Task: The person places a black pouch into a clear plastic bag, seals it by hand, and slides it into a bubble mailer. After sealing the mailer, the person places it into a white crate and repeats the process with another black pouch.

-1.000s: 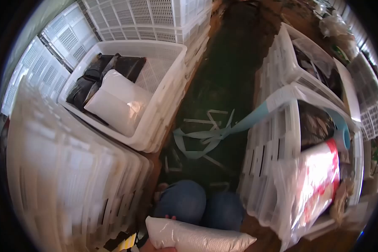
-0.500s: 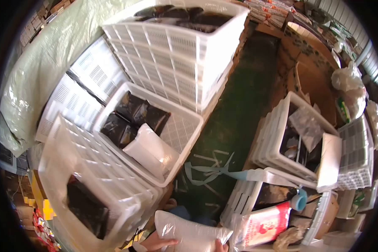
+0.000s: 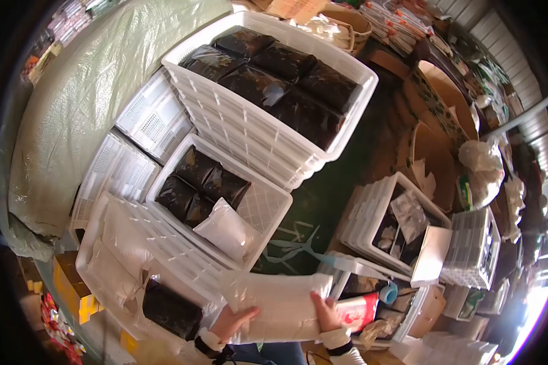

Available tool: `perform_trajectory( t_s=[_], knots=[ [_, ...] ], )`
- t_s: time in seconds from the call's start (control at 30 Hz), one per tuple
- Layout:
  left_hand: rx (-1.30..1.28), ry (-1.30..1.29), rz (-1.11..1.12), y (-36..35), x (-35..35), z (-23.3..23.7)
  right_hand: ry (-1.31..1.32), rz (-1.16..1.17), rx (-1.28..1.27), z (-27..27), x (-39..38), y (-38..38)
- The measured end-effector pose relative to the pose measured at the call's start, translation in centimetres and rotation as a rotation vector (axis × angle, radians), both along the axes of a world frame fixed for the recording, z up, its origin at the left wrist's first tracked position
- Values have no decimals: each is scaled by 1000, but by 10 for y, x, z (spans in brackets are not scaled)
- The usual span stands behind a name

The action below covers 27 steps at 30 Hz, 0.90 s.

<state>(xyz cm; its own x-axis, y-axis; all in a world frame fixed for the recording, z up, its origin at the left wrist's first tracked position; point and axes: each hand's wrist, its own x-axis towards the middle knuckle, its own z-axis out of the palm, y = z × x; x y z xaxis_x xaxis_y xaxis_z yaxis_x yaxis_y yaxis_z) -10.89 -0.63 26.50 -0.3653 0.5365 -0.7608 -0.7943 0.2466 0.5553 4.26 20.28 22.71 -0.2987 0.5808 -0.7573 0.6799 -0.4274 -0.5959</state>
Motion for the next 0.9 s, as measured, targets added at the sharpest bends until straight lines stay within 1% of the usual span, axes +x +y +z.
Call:
perform_trajectory(
  t_s=[0.03, 0.07, 0.1, 0.13, 0.17, 0.23, 0.27, 0.37, 0.4, 0.43, 0.5, 0.6, 0.63, 0.7, 0.77, 0.8, 0.83, 0.9],
  knots=[
    [-22, -14, 4, -3, -8, 1, 102, -81, -83, 6, -12, -8],
    [-47, -32, 6, -6, -13, 2, -18, -96, -129, 27, -30, -10],
    [-72, -53, 8, -10, -17, 3, -81, -44, -218, 15, -29, -10],
    [-107, -75, -34, -13, -22, 4, -100, -28, -253, -3, -26, -11],
    [-150, -82, -24, -16, -25, 5, -122, -10, -290, -15, -23, -14],
    [-228, -90, 7, -15, -30, 7, -174, 130, -304, -20, -29, -8],
    [-224, -59, 36, -12, -39, 16, -191, 201, -306, -25, -41, -1],
    [-321, -215, 158, 13, -68, 58, -139, 208, -456, -25, -60, 11],
    [-318, -241, 162, 18, -77, 70, -96, 233, -526, -31, -59, 18],
    [-334, -248, 149, 19, -82, 74, -55, 258, -596, -21, -73, 26],
    [-367, -260, 105, 20, -91, 78, 57, 236, -748, 13, -98, 43],
    [-331, -158, 128, 33, -97, 93, 153, 196, -869, 17, -103, 57],
    [-299, -167, 142, 35, -95, 93, 139, 195, -825, 20, -103, 60],
    [-233, -183, 166, 39, -95, 80, 116, 193, -735, 21, -111, 68],
    [-236, -247, 73, 46, -101, 67, 57, 221, -635, 13, -110, 82],
    [-150, -223, 90, 52, -104, 64, 16, 218, -599, 17, -111, 90],
    [-59, -172, 102, 59, -113, 57, 49, 196, -571, 13, -116, 96],
    [-33, 71, 62, 62, -116, 31, 154, 131, -537, 7, -119, 104]
  ],
)
